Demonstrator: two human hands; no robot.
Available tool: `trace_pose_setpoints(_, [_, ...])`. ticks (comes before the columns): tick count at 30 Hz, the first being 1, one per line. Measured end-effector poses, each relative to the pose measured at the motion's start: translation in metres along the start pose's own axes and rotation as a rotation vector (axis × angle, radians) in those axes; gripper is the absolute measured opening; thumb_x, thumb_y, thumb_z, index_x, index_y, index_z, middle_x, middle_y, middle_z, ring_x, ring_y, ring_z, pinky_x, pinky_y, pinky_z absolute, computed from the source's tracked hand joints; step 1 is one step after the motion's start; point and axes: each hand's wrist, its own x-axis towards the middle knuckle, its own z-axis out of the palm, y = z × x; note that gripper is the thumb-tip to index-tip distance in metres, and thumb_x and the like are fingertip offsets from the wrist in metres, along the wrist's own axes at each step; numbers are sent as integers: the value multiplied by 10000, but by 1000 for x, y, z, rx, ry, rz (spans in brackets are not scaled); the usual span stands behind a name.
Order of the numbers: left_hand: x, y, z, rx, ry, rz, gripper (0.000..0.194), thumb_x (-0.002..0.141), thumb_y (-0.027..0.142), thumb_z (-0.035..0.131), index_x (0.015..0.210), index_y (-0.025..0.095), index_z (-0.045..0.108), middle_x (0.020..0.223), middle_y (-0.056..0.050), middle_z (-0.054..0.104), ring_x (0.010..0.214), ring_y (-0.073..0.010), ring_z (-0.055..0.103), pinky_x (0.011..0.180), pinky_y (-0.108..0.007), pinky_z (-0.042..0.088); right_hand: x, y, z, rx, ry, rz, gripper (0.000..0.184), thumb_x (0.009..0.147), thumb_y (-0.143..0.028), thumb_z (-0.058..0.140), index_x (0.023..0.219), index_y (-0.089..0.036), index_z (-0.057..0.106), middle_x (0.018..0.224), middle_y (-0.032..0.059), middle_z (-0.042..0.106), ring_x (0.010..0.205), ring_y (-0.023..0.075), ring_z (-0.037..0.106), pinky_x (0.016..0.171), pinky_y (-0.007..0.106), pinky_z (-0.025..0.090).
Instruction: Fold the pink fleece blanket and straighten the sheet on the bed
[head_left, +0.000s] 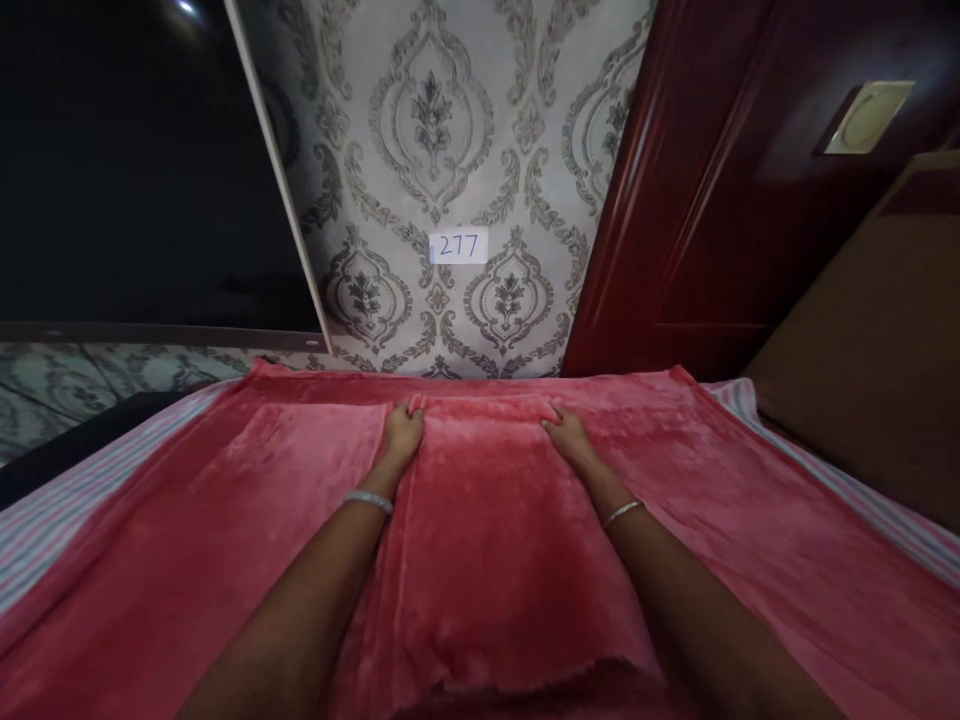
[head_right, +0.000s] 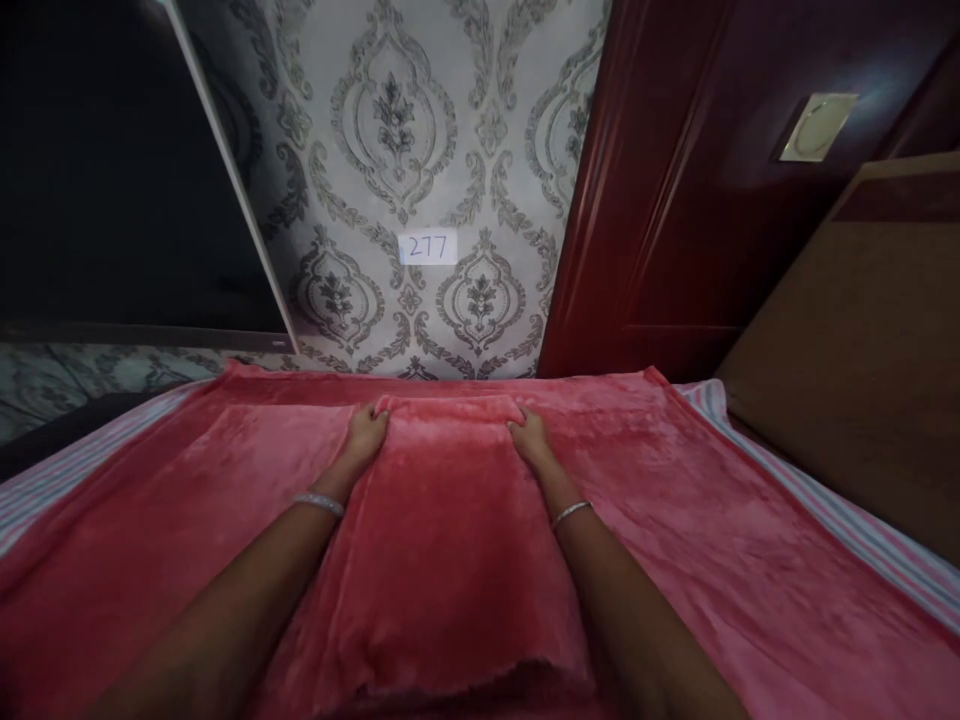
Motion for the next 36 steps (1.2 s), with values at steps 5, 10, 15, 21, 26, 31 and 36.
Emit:
trace_pose_setpoints(5, [-2,-12,2,50,-12,1,174,810,213,551,643,223,503,614,6,523,722,-216,597,739,-319,472,-16,10,4,20,24,76,562,803,-355,518,1287,-115,673,1186,134,741,1098,312,685,998,462,532])
trace_pose_setpoints(10, [-3,-11,4,48,-47,42,169,869,337,545,827,191,618,765,-36,647,774,-229,639,775,-345,517,-19,4,-1,42,60,84,724,837,-462,524,1441,-62,535,1408,202,604,1273,340,592,1099,517,453])
trace_pose_setpoints(15, [-10,11,-3,112,-14,145,463,848,238,549,1288,94,577,1334,-211,616,1242,-316,585,1063,-442,455,-15,-23,-13,-152,-32,-202,712,908,-517,493,1523,-159,467,1569,129,449,1475,305,376,1223,517,288])
trace_pose_setpoints(21, [-37,44,1,438,-211,626,688,896,381,563,1538,177,423,1677,-151,257,1565,-369,139,1260,-571,96,-25,-45,-4,-456,-215,-361,664,1000,-482,395,1586,-171,359,1639,135,323,1533,289,252,1236,552,213])
trace_pose_setpoints(26, [-48,28,22,588,-528,477,692,947,561,454,1551,225,422,1641,-140,340,1549,-349,223,1251,-591,78,-40,-37,13,-643,-383,-289,663,1012,-560,386,1567,-198,395,1635,142,329,1533,286,254,1219,565,232])
trace_pose_setpoints(31, [-45,19,23,592,-485,480,721,949,623,423,1548,222,431,1641,-138,338,1547,-341,233,1254,-574,57,-40,-35,13,-653,-388,-269,664,1020,-575,386,1572,-206,386,1638,143,324,1536,274,245,1221,547,242])
trace_pose_setpoints(36, [-38,13,21,549,-515,516,712,949,630,420,1543,237,438,1651,-131,318,1548,-331,235,1252,-573,76,-38,-34,12,-625,-390,-279,677,1016,-579,379,1581,-207,368,1647,139,301,1540,278,234,1223,559,226])
